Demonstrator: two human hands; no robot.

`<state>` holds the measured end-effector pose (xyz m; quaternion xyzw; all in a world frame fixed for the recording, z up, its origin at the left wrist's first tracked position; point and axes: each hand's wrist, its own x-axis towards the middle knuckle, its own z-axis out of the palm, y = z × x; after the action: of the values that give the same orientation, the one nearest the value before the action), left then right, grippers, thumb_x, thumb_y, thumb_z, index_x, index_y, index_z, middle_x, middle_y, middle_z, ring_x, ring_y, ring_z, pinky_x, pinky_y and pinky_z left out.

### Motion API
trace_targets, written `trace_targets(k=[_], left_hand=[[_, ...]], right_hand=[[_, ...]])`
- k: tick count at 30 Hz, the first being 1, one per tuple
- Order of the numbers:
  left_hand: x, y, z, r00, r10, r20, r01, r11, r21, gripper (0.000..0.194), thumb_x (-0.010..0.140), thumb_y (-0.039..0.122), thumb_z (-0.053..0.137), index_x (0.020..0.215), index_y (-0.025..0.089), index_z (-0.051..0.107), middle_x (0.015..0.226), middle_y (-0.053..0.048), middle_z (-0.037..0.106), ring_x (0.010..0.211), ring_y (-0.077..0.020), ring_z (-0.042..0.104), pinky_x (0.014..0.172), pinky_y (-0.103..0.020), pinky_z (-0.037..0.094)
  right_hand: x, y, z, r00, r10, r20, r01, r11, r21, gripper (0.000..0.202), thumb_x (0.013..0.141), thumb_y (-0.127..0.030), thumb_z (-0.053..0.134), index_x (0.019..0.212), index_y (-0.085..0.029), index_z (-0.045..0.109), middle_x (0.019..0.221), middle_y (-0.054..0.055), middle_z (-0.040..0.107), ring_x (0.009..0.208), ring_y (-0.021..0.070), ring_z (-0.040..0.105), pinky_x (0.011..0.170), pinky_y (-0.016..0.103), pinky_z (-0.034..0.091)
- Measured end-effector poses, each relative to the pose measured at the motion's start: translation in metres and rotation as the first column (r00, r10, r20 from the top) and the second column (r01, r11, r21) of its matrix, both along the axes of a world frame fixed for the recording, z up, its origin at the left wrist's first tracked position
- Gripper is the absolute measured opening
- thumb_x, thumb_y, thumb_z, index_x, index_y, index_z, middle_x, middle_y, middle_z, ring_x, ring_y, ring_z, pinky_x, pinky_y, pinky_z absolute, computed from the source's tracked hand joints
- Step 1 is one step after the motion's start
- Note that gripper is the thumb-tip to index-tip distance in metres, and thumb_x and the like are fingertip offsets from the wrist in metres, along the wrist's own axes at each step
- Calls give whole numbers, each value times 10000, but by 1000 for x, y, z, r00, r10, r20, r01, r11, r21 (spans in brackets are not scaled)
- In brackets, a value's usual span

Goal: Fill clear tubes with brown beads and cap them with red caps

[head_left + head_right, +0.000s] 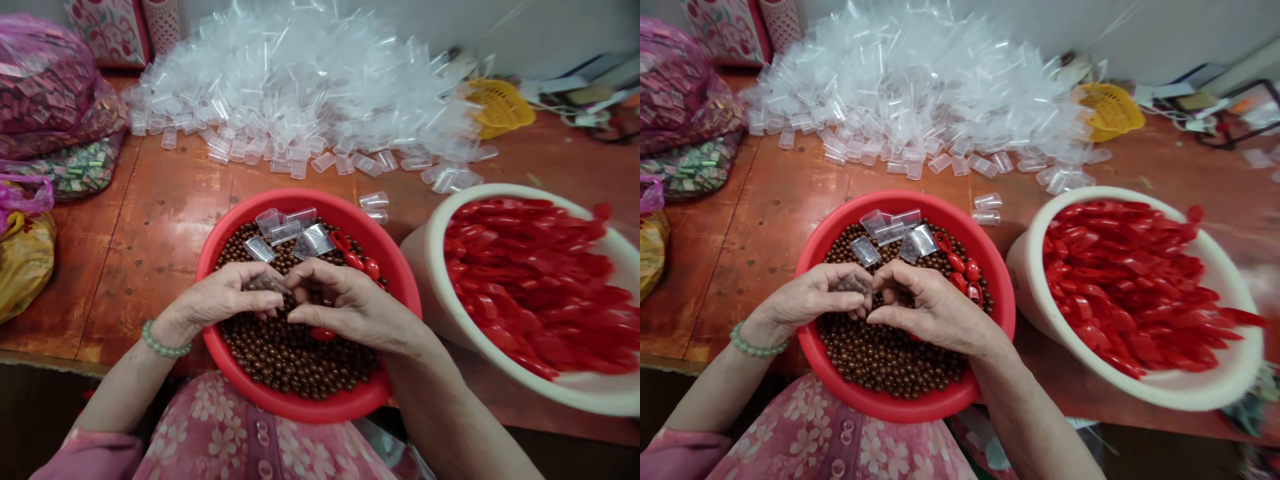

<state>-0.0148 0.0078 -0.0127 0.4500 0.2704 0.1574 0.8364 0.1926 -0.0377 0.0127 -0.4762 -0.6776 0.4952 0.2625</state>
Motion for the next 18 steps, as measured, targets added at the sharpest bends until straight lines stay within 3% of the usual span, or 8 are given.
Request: trace_targets(k=[3,6,9,13,15,18], left_hand=[[-2,-3,3,991,100,92,-99,995,-8,283,817,354,703,1014,154,671,847,-34,662,780,-111,623,711,-217,480],[-6,-8,6,968,139,210,-133,990,-42,287,813,363,709,1022,168,679,851,-37,672,773,-119,634,732,-225,491],[-4,-14,10,980,92,179,-103,993,51,247,828,324,688,1030,182,670,893,-37,690,792,-137,651,766,-254,501],[8,-21,15,990,68,-122,-16,921,389,139,845,213,634,971,164,667,904,-25,679,832,-127,618,798,-245,462],[12,-24,17,983,114,-145,-43,905,423,121,859,218,609,959,158,642,907,-24,670,846,-126,609,808,-245,454],[14,-26,19,986,145,-77,-112,937,330,107,857,217,607,943,152,608,921,-27,668,867,-123,614,833,-248,454]], right_hand=[[14,-9,2,992,-91,87,79,989,125,324,841,-365,679,1107,-206,584,1044,58,667,962,188,628,861,317,493],[29,-21,3,965,-156,208,122,978,168,267,872,-353,635,1096,-211,600,1046,65,683,950,202,640,849,336,502],[35,-37,2,887,25,461,-75,993,92,140,879,-294,625,989,-208,636,940,54,691,887,216,629,828,374,479],[27,-53,-2,667,150,729,-229,973,10,23,871,-201,604,861,-186,619,859,65,671,863,252,592,839,441,421],[24,-54,-4,647,170,743,-249,968,-5,95,901,-172,543,831,-179,607,856,73,668,854,244,587,825,426,416],[27,-49,-5,696,184,694,-249,968,-6,177,941,-202,485,825,-180,616,835,71,666,818,224,589,791,398,426]])
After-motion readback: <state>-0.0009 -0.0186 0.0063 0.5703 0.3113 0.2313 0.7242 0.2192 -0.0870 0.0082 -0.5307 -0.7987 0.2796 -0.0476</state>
